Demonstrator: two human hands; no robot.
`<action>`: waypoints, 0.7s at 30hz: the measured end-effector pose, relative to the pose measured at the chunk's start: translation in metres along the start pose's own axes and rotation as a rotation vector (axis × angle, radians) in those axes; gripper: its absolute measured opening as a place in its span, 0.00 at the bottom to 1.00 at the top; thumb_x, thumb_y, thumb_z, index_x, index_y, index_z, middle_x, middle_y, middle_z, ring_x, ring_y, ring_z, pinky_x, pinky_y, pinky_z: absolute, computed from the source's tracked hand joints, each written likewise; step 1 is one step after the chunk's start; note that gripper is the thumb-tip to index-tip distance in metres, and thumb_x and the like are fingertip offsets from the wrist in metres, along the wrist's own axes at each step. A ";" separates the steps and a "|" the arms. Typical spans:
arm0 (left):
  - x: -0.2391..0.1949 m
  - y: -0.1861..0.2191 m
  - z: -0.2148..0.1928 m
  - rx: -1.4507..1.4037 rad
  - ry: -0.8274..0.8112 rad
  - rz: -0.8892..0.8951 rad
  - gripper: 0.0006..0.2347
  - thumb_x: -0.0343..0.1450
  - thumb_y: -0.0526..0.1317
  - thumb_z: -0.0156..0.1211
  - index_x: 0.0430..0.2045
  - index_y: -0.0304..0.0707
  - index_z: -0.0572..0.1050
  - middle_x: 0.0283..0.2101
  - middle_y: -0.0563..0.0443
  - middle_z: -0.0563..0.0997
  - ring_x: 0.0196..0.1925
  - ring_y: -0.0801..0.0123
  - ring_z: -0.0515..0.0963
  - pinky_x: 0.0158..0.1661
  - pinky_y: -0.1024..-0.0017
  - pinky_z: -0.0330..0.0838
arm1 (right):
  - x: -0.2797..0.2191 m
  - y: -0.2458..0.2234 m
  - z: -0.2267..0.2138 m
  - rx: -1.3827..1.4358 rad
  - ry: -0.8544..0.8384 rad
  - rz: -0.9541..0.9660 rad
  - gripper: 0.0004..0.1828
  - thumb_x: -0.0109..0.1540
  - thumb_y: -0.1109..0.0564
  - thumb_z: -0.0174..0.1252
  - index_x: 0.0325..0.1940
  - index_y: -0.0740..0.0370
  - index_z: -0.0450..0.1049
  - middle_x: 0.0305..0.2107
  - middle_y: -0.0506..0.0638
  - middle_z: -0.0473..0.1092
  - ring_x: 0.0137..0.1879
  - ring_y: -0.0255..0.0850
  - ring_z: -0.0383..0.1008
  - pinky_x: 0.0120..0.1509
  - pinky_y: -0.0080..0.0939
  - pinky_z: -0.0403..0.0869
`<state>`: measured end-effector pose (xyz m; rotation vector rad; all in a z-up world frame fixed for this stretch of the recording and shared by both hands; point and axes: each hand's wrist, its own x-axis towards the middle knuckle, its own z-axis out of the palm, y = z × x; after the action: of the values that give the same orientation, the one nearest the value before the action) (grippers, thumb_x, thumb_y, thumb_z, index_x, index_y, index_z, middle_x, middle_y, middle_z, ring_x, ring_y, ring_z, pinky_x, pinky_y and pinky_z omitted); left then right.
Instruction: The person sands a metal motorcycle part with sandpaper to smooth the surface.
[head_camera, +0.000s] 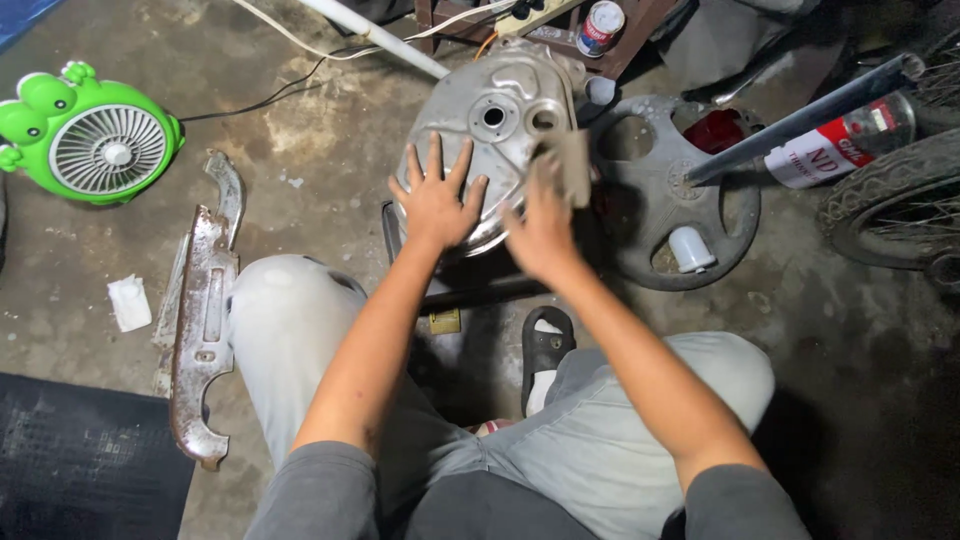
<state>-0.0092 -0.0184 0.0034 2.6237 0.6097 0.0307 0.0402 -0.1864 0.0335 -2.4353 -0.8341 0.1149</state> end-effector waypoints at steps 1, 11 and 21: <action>-0.003 -0.002 0.000 0.002 -0.002 -0.003 0.25 0.77 0.64 0.38 0.72 0.78 0.55 0.79 0.51 0.50 0.79 0.39 0.43 0.65 0.27 0.44 | 0.006 0.016 0.009 0.003 -0.003 0.000 0.44 0.66 0.51 0.59 0.77 0.75 0.46 0.72 0.79 0.43 0.79 0.70 0.40 0.72 0.85 0.44; -0.015 -0.026 0.008 -0.145 0.074 -0.081 0.25 0.79 0.60 0.38 0.75 0.71 0.52 0.80 0.46 0.46 0.78 0.29 0.41 0.64 0.21 0.41 | 0.009 0.023 0.025 -0.075 -0.101 -0.048 0.41 0.67 0.43 0.53 0.76 0.70 0.52 0.71 0.73 0.52 0.79 0.63 0.48 0.73 0.80 0.48; -0.025 -0.031 0.009 -0.130 0.114 0.084 0.26 0.78 0.59 0.42 0.75 0.70 0.53 0.80 0.48 0.47 0.78 0.29 0.40 0.65 0.20 0.39 | 0.001 -0.017 -0.011 -0.285 0.004 -0.213 0.36 0.68 0.48 0.52 0.75 0.71 0.56 0.71 0.71 0.54 0.78 0.64 0.49 0.72 0.81 0.49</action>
<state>-0.0438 -0.0076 -0.0160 2.5318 0.5170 0.2389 0.0349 -0.1805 0.0521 -2.5846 -1.1700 -0.0958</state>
